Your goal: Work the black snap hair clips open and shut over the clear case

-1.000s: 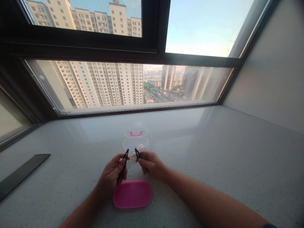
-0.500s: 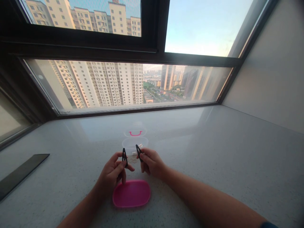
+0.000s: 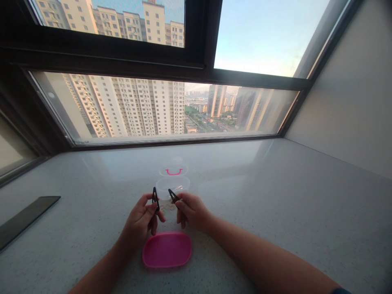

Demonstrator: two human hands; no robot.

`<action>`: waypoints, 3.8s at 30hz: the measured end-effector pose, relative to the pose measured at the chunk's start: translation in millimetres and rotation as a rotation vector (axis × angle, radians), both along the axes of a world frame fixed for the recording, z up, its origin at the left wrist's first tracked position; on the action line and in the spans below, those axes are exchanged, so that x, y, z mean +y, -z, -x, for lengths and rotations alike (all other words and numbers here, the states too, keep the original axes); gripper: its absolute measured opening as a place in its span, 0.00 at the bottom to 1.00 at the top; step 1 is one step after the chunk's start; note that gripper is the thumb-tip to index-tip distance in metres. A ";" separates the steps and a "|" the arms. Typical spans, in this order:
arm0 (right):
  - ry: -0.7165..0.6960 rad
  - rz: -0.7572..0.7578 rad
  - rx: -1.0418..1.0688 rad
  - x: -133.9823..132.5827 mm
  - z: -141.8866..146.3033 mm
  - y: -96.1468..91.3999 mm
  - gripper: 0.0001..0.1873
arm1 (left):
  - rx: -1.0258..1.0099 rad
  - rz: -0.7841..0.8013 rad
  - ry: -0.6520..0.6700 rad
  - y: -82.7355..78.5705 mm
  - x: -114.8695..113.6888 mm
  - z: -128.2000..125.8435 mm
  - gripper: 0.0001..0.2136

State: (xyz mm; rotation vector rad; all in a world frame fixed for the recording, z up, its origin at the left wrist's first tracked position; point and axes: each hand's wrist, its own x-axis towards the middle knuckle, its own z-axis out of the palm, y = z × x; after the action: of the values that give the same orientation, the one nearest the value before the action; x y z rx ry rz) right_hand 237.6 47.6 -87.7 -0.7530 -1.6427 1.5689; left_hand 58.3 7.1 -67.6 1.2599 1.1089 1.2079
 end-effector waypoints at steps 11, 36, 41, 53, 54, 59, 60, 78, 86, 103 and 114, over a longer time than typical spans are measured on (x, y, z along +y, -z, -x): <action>0.001 -0.080 0.046 -5.9 -1.4 -8.1 0.08 | 0.018 -0.049 -0.037 -4.3 -1.2 0.2 0.10; 0.117 -0.281 -0.038 -8.9 -0.2 -10.1 0.03 | 0.125 -0.142 -0.128 -3.0 -1.5 1.2 0.06; 0.158 -0.373 -0.082 -9.1 -1.7 -13.7 0.05 | 0.112 -0.140 -0.103 -3.4 -2.2 0.8 0.08; 0.225 -0.509 -0.149 -12.2 -1.5 -20.7 0.03 | 0.114 -0.089 -0.068 -3.3 -2.8 1.0 0.11; 0.210 -0.478 -0.154 -12.6 -1.4 -18.8 0.03 | 0.113 -0.088 -0.067 -3.2 -2.8 1.0 0.11; 0.208 -0.414 -0.160 -11.4 -1.2 -12.1 0.02 | 0.125 -0.105 -0.063 -1.8 -2.7 1.4 0.10; 0.211 -0.418 -0.169 -11.1 -1.4 -12.2 0.03 | 0.128 -0.106 -0.061 -1.5 -2.6 1.5 0.10; 0.158 -0.320 -0.116 -11.5 -0.9 -13.3 0.05 | 0.142 -0.090 -0.027 -0.4 -1.9 1.5 0.10; 0.048 -0.169 -0.028 -4.9 1.2 -6.2 0.06 | 0.143 -0.083 -0.016 2.1 -0.7 2.8 0.10; -0.064 -0.008 -0.023 -1.7 0.1 -5.5 0.05 | 0.132 -0.067 0.015 4.1 -0.4 1.2 0.10; -0.047 -0.093 0.000 -1.7 2.4 0.9 0.06 | 0.134 -0.055 -0.018 3.4 0.6 0.8 0.12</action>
State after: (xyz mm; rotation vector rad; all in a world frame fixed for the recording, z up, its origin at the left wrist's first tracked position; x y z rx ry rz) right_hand 235.2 45.9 -88.5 -0.6699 -1.7320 1.5129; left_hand 57.5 7.7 -71.0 1.3923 1.1930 1.1882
